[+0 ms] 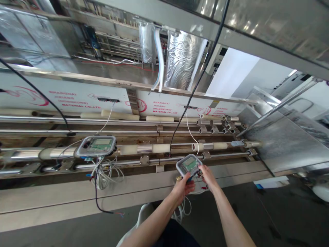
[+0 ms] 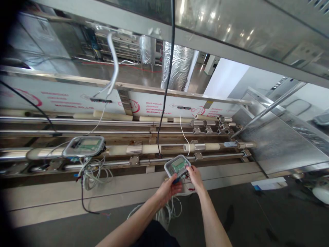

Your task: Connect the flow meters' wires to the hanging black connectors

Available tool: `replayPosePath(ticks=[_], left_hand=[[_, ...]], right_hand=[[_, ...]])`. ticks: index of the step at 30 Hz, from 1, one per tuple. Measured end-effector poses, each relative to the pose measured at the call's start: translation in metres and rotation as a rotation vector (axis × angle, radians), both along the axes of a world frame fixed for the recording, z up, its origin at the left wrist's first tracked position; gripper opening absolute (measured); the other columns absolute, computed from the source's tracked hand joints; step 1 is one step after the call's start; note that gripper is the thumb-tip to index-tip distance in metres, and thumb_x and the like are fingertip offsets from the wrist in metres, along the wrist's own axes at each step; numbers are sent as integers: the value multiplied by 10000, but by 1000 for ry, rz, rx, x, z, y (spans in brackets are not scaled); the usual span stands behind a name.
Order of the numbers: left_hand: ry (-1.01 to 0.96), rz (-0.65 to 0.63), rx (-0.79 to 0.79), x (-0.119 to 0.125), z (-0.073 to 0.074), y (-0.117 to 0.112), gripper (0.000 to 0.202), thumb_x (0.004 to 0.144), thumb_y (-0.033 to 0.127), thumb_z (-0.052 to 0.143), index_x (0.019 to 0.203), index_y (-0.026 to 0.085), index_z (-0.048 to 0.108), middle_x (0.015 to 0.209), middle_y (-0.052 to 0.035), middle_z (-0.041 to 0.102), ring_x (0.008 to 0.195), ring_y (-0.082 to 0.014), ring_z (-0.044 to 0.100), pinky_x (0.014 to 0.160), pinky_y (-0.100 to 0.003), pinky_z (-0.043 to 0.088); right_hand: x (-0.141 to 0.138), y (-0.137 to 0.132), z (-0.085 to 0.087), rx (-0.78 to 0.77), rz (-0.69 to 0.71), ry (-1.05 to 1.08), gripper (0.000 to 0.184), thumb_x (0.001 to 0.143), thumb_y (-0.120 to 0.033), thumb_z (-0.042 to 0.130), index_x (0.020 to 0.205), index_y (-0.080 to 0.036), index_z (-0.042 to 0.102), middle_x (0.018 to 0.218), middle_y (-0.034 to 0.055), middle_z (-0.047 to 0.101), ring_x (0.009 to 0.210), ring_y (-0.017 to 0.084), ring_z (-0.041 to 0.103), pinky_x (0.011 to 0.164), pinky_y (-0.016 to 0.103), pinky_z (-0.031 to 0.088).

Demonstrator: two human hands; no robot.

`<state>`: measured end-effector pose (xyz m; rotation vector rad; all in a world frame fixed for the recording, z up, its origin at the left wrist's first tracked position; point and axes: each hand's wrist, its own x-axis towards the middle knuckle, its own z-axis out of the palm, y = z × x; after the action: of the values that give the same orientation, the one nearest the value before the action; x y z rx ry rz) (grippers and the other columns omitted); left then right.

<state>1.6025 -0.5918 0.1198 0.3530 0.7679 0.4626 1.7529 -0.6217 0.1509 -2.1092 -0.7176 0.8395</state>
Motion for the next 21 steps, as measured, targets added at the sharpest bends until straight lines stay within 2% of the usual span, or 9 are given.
replayPosePath(ticks=[3, 6, 12, 16, 21], left_hand=[[-11, 52, 99, 16, 14, 16, 393, 720, 374, 751, 952, 97, 596, 909, -156, 638, 730, -196, 633, 653, -277, 534], [-35, 104, 190, 22, 23, 37, 363, 724, 336, 754, 976, 116, 612, 992, -148, 640, 830, -200, 633, 743, -268, 520], [-34, 191, 291, 25, 22, 70, 383, 733, 362, 733, 986, 102, 610, 1013, -149, 638, 827, -190, 625, 756, -264, 518], [-5, 267, 349, 30, 23, 75, 401, 734, 401, 720, 994, 115, 612, 1024, -123, 637, 845, -179, 613, 726, -225, 504], [26, 346, 442, 47, 29, 65, 445, 678, 402, 768, 995, 130, 614, 995, -99, 648, 879, -197, 606, 744, -232, 496]], right_hand=[[8, 4, 11, 110, -74, 14, 513, 752, -596, 438, 960, -159, 608, 564, -12, 587, 468, 139, 513, 434, 234, 350], [10, 19, 12, 197, -113, 43, 523, 745, -643, 446, 919, -174, 598, 504, -40, 516, 420, 124, 449, 413, 236, 330], [9, 53, 3, 319, -86, 148, 529, 727, -680, 482, 916, -196, 582, 661, -4, 605, 470, 124, 485, 438, 242, 373], [12, 60, -2, 374, -35, 255, 489, 746, -654, 485, 963, -218, 532, 726, -2, 628, 489, 132, 514, 431, 246, 395], [33, 60, -5, 414, 68, 423, 481, 756, -636, 484, 1011, -229, 500, 823, 17, 661, 628, 166, 604, 444, 244, 426]])
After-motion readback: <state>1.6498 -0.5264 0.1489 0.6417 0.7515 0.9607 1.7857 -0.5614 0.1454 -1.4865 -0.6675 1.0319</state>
